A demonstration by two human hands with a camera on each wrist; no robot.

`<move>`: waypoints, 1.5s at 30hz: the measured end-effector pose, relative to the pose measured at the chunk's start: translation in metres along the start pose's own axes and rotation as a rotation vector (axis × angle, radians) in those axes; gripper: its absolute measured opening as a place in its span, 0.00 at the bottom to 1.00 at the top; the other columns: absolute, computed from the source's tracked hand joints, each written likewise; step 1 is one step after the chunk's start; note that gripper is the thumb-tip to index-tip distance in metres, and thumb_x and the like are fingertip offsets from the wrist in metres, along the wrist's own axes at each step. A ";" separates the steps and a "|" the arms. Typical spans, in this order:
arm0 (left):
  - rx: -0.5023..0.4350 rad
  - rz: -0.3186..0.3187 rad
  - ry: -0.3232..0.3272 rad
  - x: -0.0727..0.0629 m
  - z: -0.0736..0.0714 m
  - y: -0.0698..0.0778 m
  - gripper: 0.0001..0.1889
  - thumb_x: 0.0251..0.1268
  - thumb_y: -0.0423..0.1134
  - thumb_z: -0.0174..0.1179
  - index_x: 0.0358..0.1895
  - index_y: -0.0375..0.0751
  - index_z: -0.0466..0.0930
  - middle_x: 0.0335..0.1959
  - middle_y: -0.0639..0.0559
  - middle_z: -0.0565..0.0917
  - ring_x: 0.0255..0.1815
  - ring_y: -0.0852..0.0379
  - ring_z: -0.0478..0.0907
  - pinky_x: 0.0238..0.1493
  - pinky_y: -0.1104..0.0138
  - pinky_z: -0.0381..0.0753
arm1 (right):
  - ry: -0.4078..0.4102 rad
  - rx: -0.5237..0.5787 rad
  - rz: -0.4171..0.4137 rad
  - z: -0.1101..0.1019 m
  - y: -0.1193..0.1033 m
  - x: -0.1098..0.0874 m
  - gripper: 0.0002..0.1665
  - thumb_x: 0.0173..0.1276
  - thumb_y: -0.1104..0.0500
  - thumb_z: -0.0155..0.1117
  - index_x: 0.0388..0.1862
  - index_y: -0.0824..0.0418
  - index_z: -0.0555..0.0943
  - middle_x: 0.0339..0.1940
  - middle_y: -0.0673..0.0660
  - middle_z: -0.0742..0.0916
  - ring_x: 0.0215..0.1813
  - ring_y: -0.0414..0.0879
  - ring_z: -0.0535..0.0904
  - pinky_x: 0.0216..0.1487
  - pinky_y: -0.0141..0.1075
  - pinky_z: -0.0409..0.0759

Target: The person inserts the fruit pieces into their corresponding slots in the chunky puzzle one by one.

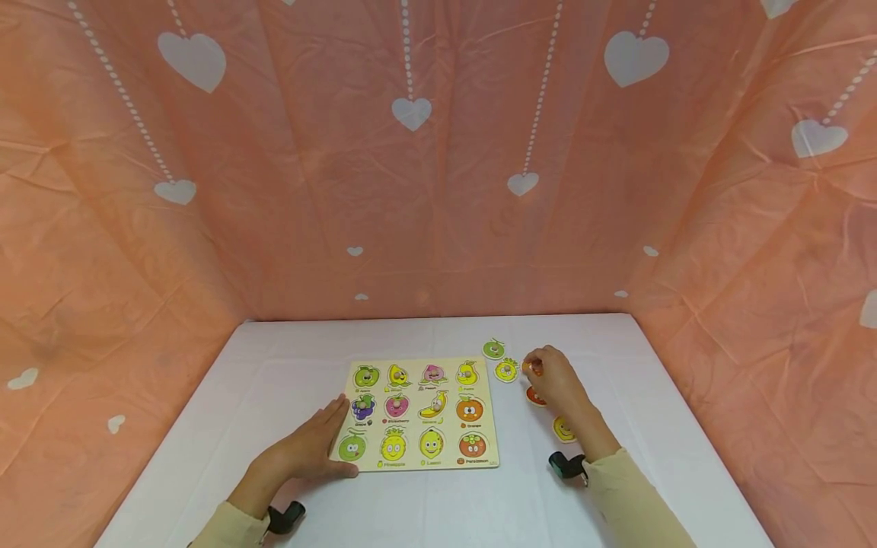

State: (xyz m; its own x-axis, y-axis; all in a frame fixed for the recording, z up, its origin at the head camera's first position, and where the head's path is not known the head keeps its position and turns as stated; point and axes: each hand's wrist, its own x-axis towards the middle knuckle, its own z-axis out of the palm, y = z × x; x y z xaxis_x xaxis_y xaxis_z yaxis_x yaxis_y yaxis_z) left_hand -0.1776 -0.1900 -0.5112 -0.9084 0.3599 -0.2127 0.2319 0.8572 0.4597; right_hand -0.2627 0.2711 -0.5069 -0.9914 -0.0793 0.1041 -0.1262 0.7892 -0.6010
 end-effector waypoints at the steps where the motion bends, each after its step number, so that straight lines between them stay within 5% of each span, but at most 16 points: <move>1: -0.001 -0.001 0.000 0.000 0.000 0.000 0.67 0.49 0.56 0.85 0.84 0.25 0.52 0.87 0.31 0.52 0.88 0.35 0.51 0.87 0.45 0.55 | 0.000 -0.001 0.007 0.000 0.001 0.001 0.12 0.71 0.66 0.74 0.50 0.70 0.87 0.44 0.62 0.85 0.45 0.54 0.80 0.45 0.44 0.87; 12: -0.005 -0.016 -0.002 -0.001 -0.002 0.003 0.67 0.50 0.57 0.85 0.85 0.27 0.52 0.88 0.32 0.52 0.88 0.35 0.51 0.86 0.43 0.56 | 0.052 0.013 -0.035 0.000 0.018 0.004 0.12 0.73 0.64 0.73 0.50 0.72 0.87 0.43 0.63 0.85 0.44 0.55 0.80 0.49 0.51 0.84; 23: -0.001 -0.013 -0.006 0.000 -0.001 0.002 0.67 0.50 0.57 0.85 0.85 0.27 0.52 0.88 0.33 0.52 0.88 0.36 0.51 0.87 0.44 0.56 | 0.039 0.025 0.038 -0.001 0.020 0.007 0.13 0.75 0.62 0.72 0.51 0.71 0.86 0.46 0.64 0.84 0.46 0.54 0.80 0.48 0.47 0.84; 45: 0.006 -0.024 -0.004 0.001 0.000 0.001 0.67 0.50 0.58 0.85 0.85 0.28 0.52 0.88 0.33 0.52 0.88 0.35 0.52 0.86 0.44 0.57 | -0.001 0.020 0.028 0.004 0.028 0.011 0.10 0.75 0.63 0.72 0.47 0.70 0.86 0.40 0.60 0.83 0.42 0.52 0.77 0.44 0.43 0.81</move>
State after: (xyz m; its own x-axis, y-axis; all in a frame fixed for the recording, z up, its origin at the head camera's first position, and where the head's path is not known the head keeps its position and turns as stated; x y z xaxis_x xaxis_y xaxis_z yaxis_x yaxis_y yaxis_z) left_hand -0.1779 -0.1891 -0.5113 -0.9124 0.3408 -0.2268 0.2123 0.8676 0.4497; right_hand -0.2769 0.2899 -0.5260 -0.9946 -0.0577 0.0860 -0.0988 0.7786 -0.6197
